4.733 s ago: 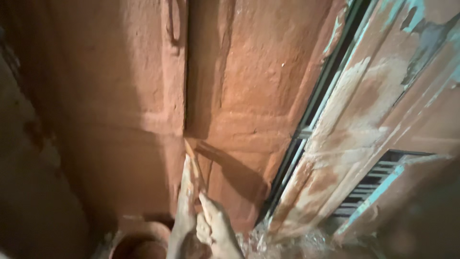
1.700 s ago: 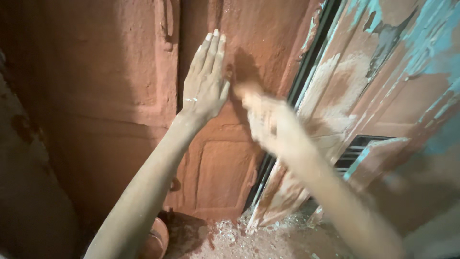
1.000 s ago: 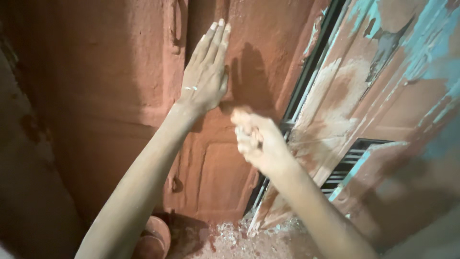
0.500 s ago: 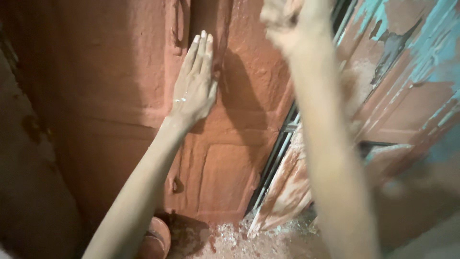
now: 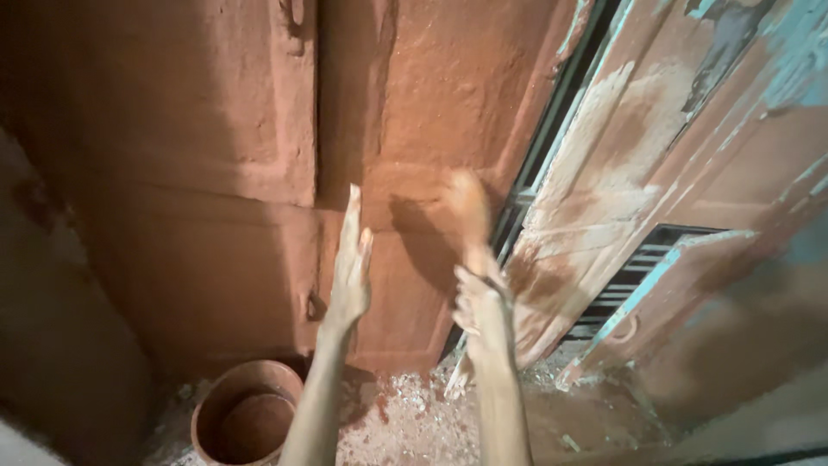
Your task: The person applies a wet reddish-brown earth paste to a wooden paneled door and window frame using a brush, dipping the brush into a clay pot of the mixture and brushing it over the wood panels and edges, working across different sections of the door and frame.
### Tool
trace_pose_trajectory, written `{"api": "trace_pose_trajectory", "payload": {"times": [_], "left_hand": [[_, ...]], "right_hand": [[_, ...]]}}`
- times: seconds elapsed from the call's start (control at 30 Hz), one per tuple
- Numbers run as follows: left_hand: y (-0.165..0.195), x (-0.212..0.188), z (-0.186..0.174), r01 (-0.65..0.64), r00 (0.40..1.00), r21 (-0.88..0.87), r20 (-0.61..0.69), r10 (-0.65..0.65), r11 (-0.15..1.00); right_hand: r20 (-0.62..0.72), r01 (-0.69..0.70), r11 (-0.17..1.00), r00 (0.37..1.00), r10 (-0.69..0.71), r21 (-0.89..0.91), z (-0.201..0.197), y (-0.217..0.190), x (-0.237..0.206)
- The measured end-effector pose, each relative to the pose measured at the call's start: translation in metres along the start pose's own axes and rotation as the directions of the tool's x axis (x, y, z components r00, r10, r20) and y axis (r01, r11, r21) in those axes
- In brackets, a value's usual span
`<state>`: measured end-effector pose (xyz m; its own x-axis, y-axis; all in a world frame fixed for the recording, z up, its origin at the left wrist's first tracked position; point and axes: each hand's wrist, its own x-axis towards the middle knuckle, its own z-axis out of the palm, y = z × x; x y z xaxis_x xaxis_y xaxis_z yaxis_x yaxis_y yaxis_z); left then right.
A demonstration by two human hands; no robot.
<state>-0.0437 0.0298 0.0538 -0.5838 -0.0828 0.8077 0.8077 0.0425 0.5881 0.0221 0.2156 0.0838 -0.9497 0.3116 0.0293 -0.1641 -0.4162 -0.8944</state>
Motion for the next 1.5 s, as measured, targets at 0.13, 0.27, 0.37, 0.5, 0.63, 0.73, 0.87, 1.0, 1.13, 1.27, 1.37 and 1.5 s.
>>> {"api": "trace_pose_trajectory", "payload": {"times": [0.13,0.27,0.37,0.5,0.63,0.73,0.87,1.0,1.13,1.27,1.37,1.5], "left_hand": [[-0.021,-0.030,0.000,0.067,0.998,-0.017,-0.009,-0.067,0.998],[-0.035,-0.048,-0.003,0.117,0.991,0.012,-0.062,-0.116,0.993],[-0.040,-0.055,-0.002,0.135,0.989,-0.029,-0.053,-0.136,0.990],[-0.040,-0.053,-0.002,0.099,0.993,-0.032,-0.054,-0.100,0.995],[-0.035,-0.049,-0.004,0.089,0.995,0.002,-0.049,-0.089,0.996],[-0.032,-0.048,-0.007,0.101,0.993,-0.021,-0.052,-0.102,0.995],[-0.030,-0.052,-0.010,0.117,0.992,-0.027,-0.054,-0.118,0.993],[-0.027,-0.056,-0.011,0.146,0.986,-0.043,-0.072,-0.149,0.988],[-0.024,-0.054,-0.008,0.166,0.982,-0.123,-0.069,-0.175,0.978],[-0.023,-0.049,-0.004,0.120,0.991,-0.048,-0.058,-0.123,0.992],[-0.024,-0.048,-0.004,0.123,0.991,-0.069,-0.051,-0.127,0.990],[-0.028,-0.053,-0.011,0.144,0.988,-0.070,-0.051,-0.147,0.987]], "right_hand": [[-0.137,0.119,0.982,0.981,-0.140,-0.149,-0.018,0.022,0.014],[0.067,0.191,0.919,0.982,-0.179,-0.344,0.017,0.070,0.001],[0.281,0.018,0.972,0.958,0.050,-0.235,0.037,0.090,-0.025],[0.247,-0.265,0.963,0.931,0.269,-0.050,0.032,0.077,-0.023],[0.070,-0.093,0.991,0.994,0.086,0.097,-0.013,0.050,0.003],[-0.161,0.097,0.994,0.983,-0.088,0.047,-0.030,0.047,0.010],[-0.156,0.037,0.999,0.987,-0.036,0.003,-0.008,0.054,0.006],[0.153,-0.036,0.992,0.987,0.055,-0.123,0.037,0.064,-0.012],[0.406,-0.193,0.973,0.885,0.227,-0.123,0.050,0.072,-0.028],[0.289,-0.220,0.966,0.942,0.173,0.138,0.021,0.056,-0.006],[0.129,-0.031,0.972,0.992,0.001,0.233,-0.009,0.044,0.008],[-0.180,0.126,0.990,0.977,-0.112,0.069,-0.015,0.053,0.004]]}}
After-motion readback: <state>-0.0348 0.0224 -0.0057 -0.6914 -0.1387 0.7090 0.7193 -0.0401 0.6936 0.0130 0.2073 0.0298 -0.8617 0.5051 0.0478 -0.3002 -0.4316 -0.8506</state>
